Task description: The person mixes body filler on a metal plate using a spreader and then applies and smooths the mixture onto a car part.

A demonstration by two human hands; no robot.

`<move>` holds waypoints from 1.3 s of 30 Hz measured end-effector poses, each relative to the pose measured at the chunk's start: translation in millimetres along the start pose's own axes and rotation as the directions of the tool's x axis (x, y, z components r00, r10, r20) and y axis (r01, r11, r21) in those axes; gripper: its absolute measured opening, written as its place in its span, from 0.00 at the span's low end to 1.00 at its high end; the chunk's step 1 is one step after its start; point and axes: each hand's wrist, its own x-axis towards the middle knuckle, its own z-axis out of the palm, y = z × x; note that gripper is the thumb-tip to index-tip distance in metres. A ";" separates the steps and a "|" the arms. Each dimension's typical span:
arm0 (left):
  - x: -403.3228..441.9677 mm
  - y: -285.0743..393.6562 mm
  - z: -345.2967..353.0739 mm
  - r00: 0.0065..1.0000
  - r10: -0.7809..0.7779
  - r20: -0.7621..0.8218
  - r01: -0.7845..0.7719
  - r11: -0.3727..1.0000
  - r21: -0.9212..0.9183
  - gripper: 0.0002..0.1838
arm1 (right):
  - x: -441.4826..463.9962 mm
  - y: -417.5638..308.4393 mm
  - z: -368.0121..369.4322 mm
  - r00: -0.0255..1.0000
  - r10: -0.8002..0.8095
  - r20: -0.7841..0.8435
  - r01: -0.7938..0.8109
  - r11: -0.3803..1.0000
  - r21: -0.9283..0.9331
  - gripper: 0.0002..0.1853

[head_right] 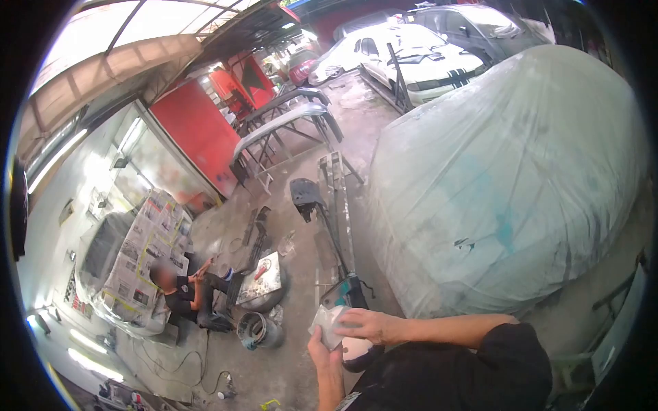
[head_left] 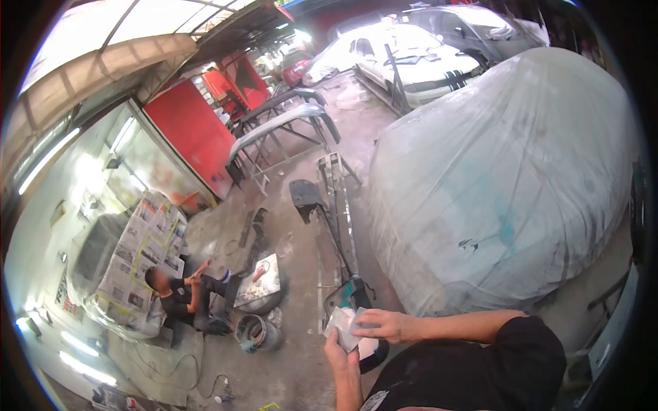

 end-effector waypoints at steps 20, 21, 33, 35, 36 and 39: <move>-4.9 0.4 7.9 0.903 0.430 -0.005 -0.397 0.838 0.374 0.29 | 5.4 2.9 22.3 0.989 0.094 0.113 -0.069 0.975 -0.212 0.34; -6.5 1.2 7.0 0.898 0.439 -0.017 -0.402 0.837 0.371 0.29 | 1.1 2.9 23.0 0.989 0.085 0.124 -0.058 0.977 -0.206 0.33; 5.3 15.4 -12.4 0.915 0.395 -0.080 -0.354 0.882 0.313 0.25 | 12.8 6.3 -5.5 0.990 0.113 -0.085 -0.088 0.963 0.256 0.31; 2.7 -3.7 -19.1 0.998 0.035 -0.050 -0.038 0.997 -0.068 0.23 | 16.9 -5.7 -4.9 0.996 0.081 -0.043 -0.068 0.967 0.247 0.32; -5.2 -6.2 -16.8 0.998 -0.039 -0.042 0.036 0.996 -0.085 0.23 | 15.8 -7.6 -3.9 1.000 0.021 -0.012 -0.018 0.973 0.230 0.33; -8.3 -12.6 -16.9 0.997 0.054 -0.046 -0.057 0.997 -0.055 0.23 | -18.9 18.9 14.3 0.993 0.113 0.029 -0.116 0.988 0.103 0.35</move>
